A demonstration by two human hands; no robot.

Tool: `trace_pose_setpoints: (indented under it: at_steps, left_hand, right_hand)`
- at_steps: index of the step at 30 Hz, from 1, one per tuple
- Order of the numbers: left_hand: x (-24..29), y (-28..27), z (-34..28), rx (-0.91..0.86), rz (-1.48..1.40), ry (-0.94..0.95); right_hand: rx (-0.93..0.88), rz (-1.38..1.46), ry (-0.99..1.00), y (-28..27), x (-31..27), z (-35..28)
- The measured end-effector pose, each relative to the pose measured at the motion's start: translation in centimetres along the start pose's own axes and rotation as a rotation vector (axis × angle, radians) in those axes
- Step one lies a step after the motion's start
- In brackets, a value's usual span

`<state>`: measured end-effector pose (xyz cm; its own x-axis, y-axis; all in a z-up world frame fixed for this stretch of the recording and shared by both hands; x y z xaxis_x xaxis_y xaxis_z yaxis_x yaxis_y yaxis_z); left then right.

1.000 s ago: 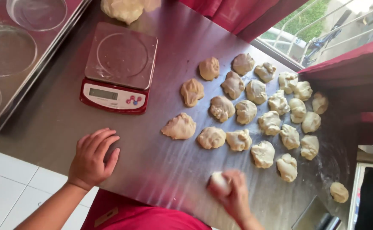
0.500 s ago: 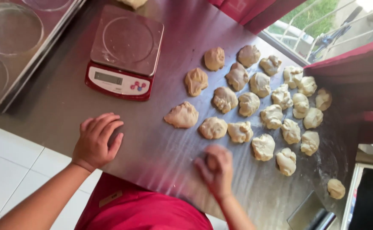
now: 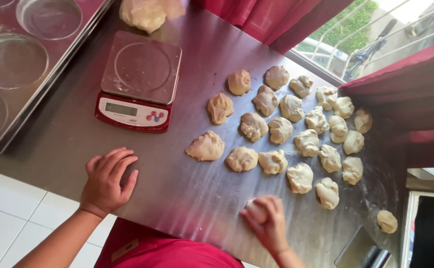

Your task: The person repeatedly picks up small pieces of dough, rolls them into balls on a stainless steel countertop, and places them into the cups of a muffin tray. A digital scale is present on the counter but is not used during the clip.

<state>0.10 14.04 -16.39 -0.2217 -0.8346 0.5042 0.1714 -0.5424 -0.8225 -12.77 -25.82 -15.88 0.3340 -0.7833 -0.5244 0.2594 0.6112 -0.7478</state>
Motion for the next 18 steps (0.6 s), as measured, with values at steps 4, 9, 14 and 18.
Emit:
trace_pose_setpoints:
  at_steps: [4,9,14,18]
  left_hand:
    - [0.1,0.0,-0.7,-0.02,0.012,-0.017]
    - [0.0,0.0,-0.3,0.01,0.018,-0.008]
    - [-0.1,0.2,-0.8,0.007,-0.001,-0.037]
    - [0.1,0.0,-0.5,0.02,0.004,-0.012]
  right_hand:
    - [0.052,-0.067,0.122,1.5,-2.5,3.2]
    - [-0.001,0.302,0.161,-0.2,-4.4,-0.2]
    - [0.211,0.436,0.293,-4.1,-1.4,-1.9]
    - [0.117,0.216,0.372,-3.4,-3.4,-0.5]
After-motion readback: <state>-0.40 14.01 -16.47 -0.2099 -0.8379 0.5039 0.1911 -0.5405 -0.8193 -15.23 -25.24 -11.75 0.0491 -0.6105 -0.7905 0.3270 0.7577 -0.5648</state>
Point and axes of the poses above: each hand's wrist, its own z-axis towards the middle knuckle, its own y-axis out of the palm, x = y × z, the point moved 1 cm from there along z, towards the middle knuckle, and after that the axes turned 15 degrees about -y, right-handed, at the moved point
